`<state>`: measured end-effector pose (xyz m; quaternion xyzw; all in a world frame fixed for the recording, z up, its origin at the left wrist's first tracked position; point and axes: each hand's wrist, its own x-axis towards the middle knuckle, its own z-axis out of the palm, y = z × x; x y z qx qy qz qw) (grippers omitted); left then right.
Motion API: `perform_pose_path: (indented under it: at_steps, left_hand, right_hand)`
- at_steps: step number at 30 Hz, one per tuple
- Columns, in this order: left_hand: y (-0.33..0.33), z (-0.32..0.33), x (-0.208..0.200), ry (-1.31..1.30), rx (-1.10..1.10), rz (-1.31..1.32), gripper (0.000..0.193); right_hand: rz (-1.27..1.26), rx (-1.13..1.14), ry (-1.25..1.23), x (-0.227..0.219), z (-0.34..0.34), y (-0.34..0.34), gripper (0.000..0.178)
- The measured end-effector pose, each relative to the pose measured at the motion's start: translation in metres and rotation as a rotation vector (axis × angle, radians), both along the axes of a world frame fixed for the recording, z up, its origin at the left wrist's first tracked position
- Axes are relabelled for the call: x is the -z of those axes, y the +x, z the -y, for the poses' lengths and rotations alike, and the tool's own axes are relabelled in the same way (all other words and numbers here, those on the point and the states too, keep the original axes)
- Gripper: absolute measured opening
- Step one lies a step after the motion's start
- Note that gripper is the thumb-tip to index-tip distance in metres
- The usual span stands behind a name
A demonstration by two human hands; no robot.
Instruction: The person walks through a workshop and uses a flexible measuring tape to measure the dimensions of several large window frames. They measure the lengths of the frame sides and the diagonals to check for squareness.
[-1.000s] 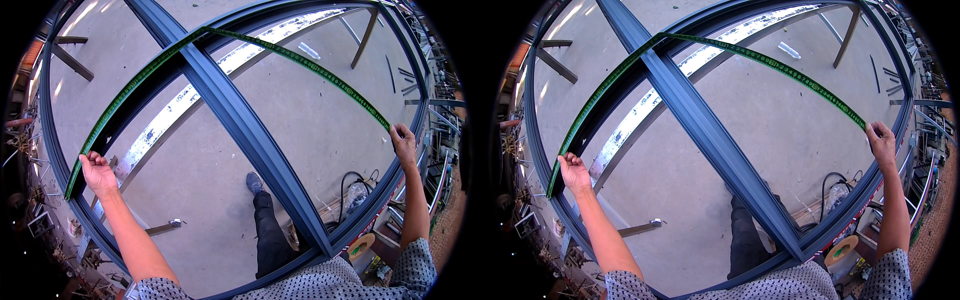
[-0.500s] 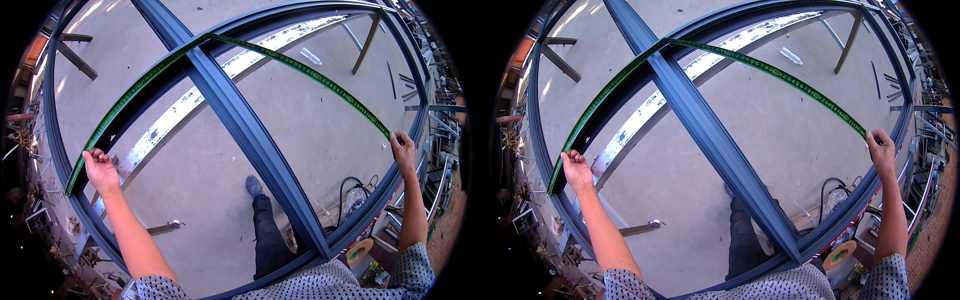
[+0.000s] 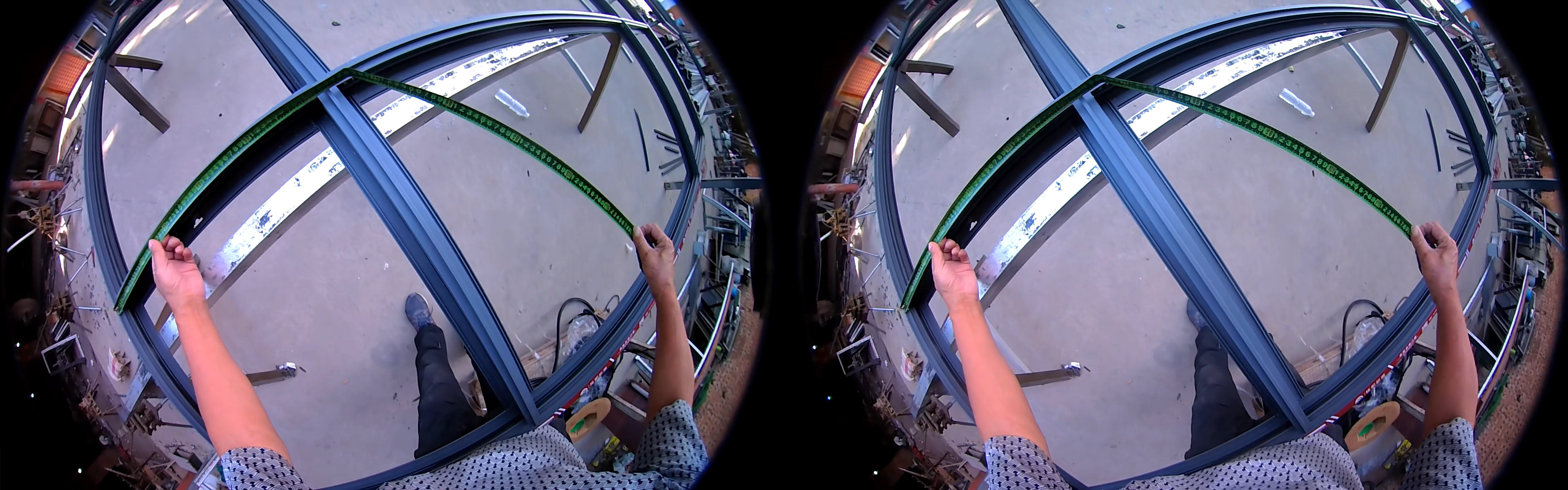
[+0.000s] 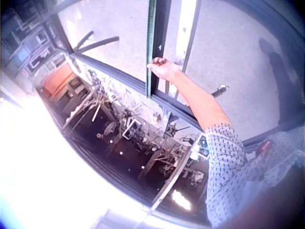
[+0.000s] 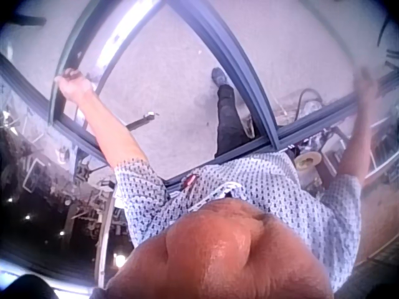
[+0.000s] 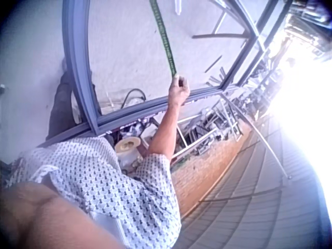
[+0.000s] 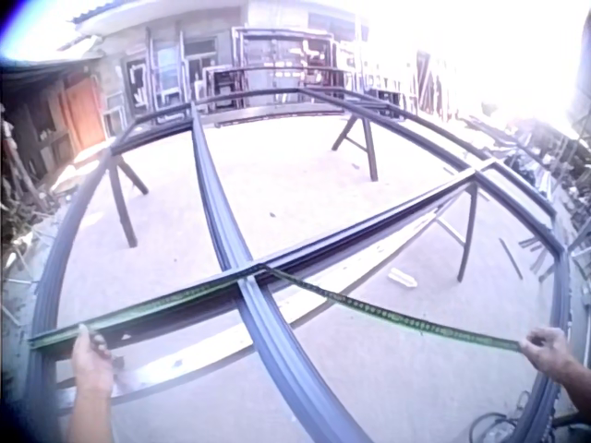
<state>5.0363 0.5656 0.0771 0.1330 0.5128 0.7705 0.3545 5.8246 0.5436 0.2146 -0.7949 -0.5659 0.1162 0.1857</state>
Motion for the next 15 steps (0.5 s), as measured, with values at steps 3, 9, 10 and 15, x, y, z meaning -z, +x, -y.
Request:
perform_pose_path:
  at_steps: [3, 9, 10, 15]
  left_hand:
    - [0.0, 0.0, -0.004, 0.001, 0.007, 0.021, 0.033]
    - [0.002, 0.007, -0.028, 0.078, 0.024, 0.078, 0.031]
    - [0.008, 0.006, -0.033, 0.093, 0.036, 0.093, 0.031]
    - [0.022, 0.026, -0.063, 0.176, 0.08, 0.164, 0.029]
  right_hand:
    - [-0.009, -0.012, 0.027, 0.0, 0.002, -0.001, 0.026]
    - [-0.118, 0.023, 0.04, -0.004, 0.008, -0.006, 0.024]
    - [-0.11, 0.017, 0.05, -0.005, 0.01, -0.002, 0.025]
    - [-0.123, 0.003, 0.114, -0.021, 0.021, 0.01, 0.025]
